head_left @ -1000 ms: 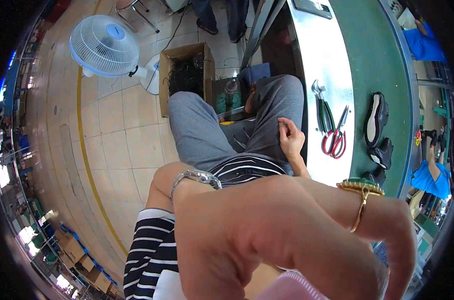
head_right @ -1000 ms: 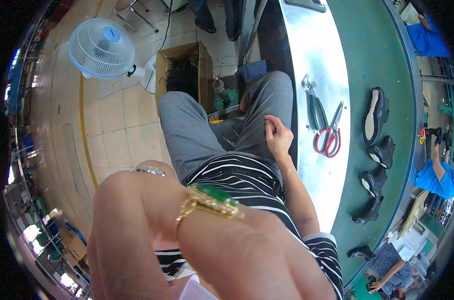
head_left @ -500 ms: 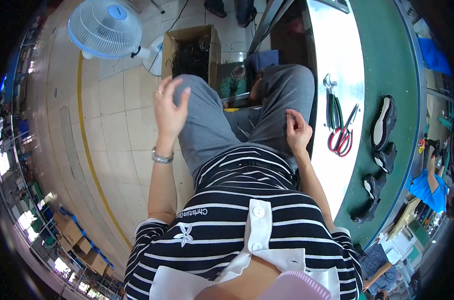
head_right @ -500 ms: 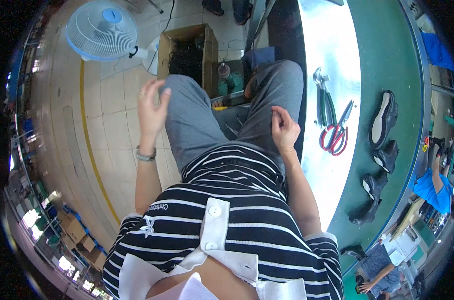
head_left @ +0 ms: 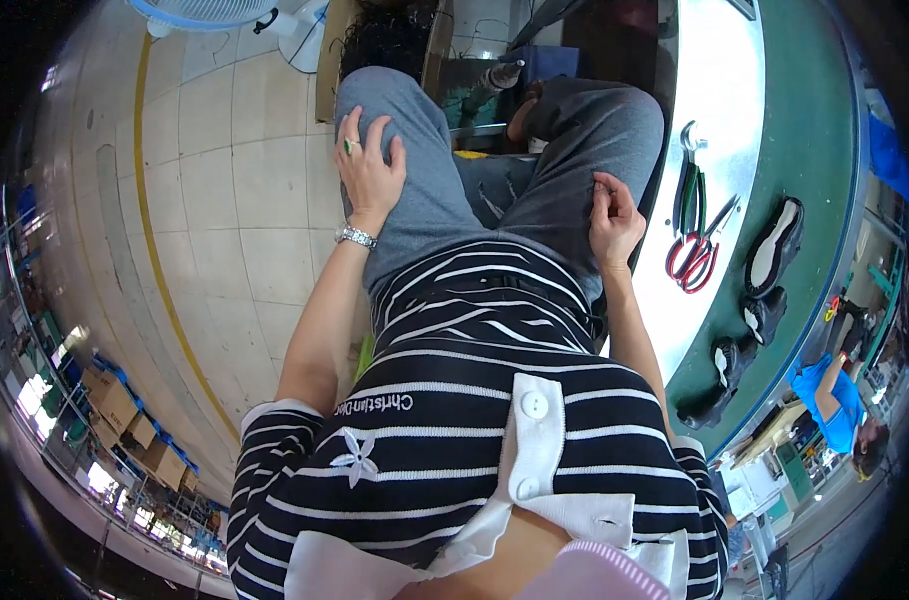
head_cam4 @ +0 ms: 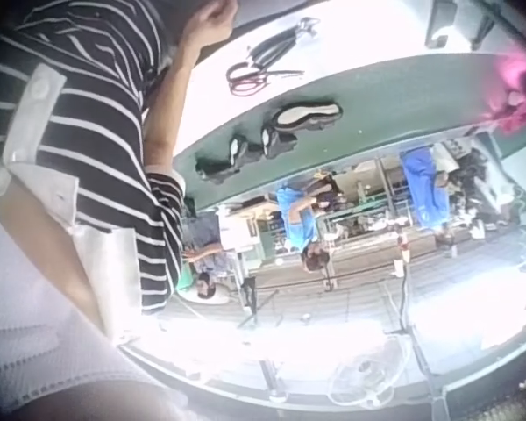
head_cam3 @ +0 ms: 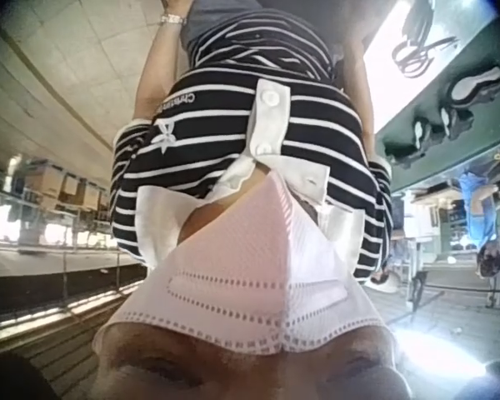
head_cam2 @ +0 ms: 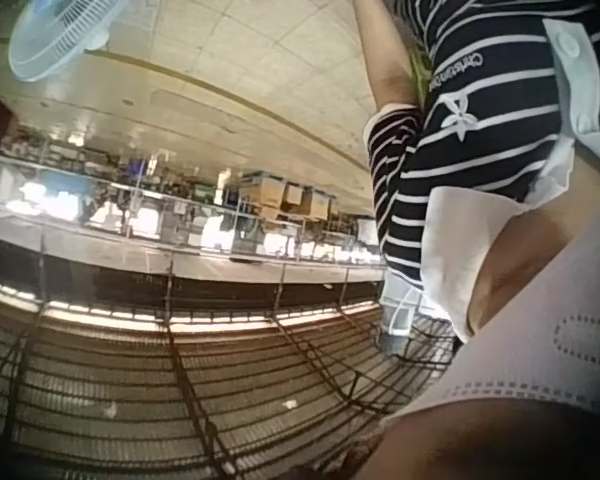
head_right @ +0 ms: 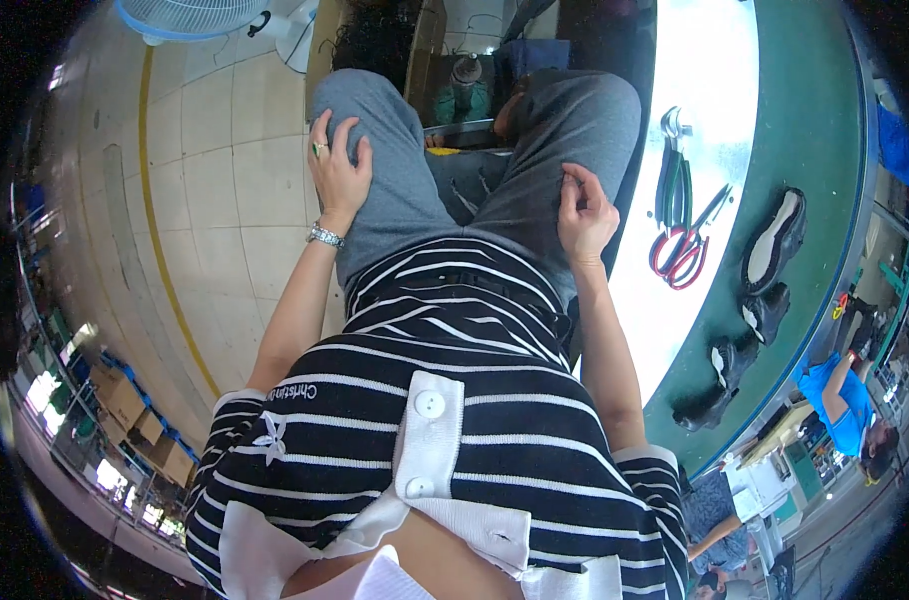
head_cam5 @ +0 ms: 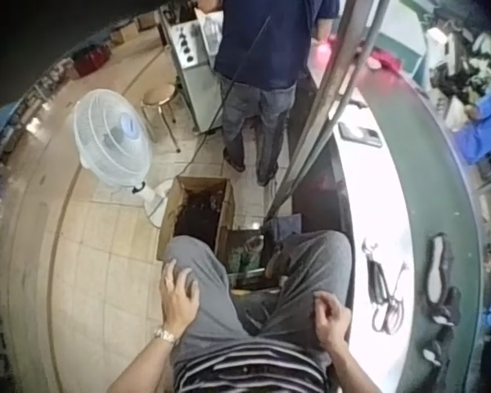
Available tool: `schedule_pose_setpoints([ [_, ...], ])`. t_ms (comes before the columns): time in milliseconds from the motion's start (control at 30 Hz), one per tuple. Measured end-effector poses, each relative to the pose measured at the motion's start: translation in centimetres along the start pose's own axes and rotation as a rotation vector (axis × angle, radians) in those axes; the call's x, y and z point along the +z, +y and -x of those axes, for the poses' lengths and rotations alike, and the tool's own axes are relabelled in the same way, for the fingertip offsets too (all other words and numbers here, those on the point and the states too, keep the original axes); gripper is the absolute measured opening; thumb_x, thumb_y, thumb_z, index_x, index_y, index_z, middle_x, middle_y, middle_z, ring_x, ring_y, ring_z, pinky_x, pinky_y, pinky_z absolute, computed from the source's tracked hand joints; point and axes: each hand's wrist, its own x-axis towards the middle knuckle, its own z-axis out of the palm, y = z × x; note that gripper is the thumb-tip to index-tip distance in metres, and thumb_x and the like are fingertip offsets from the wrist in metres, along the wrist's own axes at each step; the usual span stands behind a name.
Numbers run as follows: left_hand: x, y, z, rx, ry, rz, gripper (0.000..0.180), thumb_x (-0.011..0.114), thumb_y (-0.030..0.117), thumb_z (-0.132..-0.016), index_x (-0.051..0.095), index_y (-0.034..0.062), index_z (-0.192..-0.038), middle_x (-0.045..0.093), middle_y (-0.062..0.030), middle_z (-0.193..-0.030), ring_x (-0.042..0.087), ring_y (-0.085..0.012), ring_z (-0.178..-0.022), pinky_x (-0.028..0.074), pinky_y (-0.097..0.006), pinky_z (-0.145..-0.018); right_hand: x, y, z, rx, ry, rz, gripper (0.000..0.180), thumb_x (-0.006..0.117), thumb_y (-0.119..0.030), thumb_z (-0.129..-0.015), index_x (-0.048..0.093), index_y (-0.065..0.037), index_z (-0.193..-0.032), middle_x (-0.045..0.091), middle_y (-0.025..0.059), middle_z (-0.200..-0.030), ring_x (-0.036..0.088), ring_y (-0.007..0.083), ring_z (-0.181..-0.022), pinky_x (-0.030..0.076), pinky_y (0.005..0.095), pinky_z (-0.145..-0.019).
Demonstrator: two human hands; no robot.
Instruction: Trimming excess fabric and thread from a newly manufactured black leather boot using scissors and pliers.
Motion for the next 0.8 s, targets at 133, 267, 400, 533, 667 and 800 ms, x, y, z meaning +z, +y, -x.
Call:
schedule_pose_setpoints([
  [133, -0.1, -0.2, -0.1, -0.024, -0.015, 0.019, 0.033, 0.064, 0.022, -0.084, 0.061, 0.0126, -0.115, 0.044, -0.0167, -0.136, 0.04, -0.0365, -0.128, 0.032, -0.05, -0.104, 0.1, 0.0, 0.0, 0.015, -0.001, -0.003, 0.014, 0.064, -0.014, -0.09, 0.071, -0.011, -0.101, 0.06, 0.0033, -0.061, 0.055, 0.0083, -0.051, 0.043, 0.0252, -0.051],
  [267, 0.1, 0.1, 0.0, -0.013, 0.008, 0.018, 0.034, 0.064, 0.022, -0.083, 0.061, 0.0128, -0.115, 0.044, -0.0169, -0.136, 0.041, -0.0368, -0.127, 0.033, -0.049, -0.104, 0.0, 0.3, 0.1, 0.008, -0.005, -0.002, 0.014, 0.064, -0.015, -0.09, 0.072, -0.012, -0.101, 0.061, 0.0032, -0.062, 0.056, 0.0082, -0.052, 0.043, 0.0254, -0.051],
  [400, 0.0, 0.0, 0.0, -0.015, 0.019, 0.022, 0.034, 0.065, 0.022, -0.082, 0.061, 0.013, -0.114, 0.045, -0.017, -0.135, 0.042, -0.0367, -0.126, 0.033, -0.049, -0.104, -0.1, 0.1, 0.2, 0.005, -0.009, -0.013, 0.015, 0.063, -0.015, -0.09, 0.071, -0.012, -0.102, 0.061, 0.0032, -0.062, 0.056, 0.0083, -0.053, 0.044, 0.0251, -0.052],
  [533, -0.2, -0.3, -0.1, -0.012, 0.026, 0.034, 0.034, 0.065, 0.022, -0.082, 0.062, 0.0135, -0.114, 0.046, -0.017, -0.134, 0.042, -0.0367, -0.126, 0.033, -0.049, -0.104, -0.1, 0.0, 0.1, 0.003, -0.006, -0.011, 0.016, 0.063, -0.015, -0.091, 0.071, -0.012, -0.104, 0.062, 0.0027, -0.063, 0.056, 0.0077, -0.053, 0.044, 0.0245, -0.053],
  [667, -0.1, -0.6, 0.1, -0.001, 0.045, 0.05, 0.034, 0.066, 0.022, -0.082, 0.062, 0.0143, -0.114, 0.046, -0.0171, -0.134, 0.042, -0.037, -0.126, 0.033, -0.049, -0.104, -0.7, -1.0, 0.2, 0.062, -0.087, -0.038, 0.017, 0.061, -0.015, -0.093, 0.07, -0.01, -0.105, 0.064, 0.0027, -0.068, 0.056, 0.0076, -0.055, 0.045, 0.0249, -0.054],
  [800, -0.7, 0.2, 0.8, -0.035, 0.009, 0.091, 0.029, 0.066, 0.021, -0.082, 0.064, 0.0138, -0.111, 0.046, -0.0166, -0.137, 0.038, -0.0382, -0.13, 0.032, -0.05, -0.106, -1.2, -2.5, 0.3, 0.081, -0.29, -0.216, 0.017, 0.06, -0.014, -0.094, 0.069, -0.008, -0.107, 0.064, 0.0031, -0.071, 0.058, 0.0086, -0.06, 0.046, 0.0253, -0.057],
])
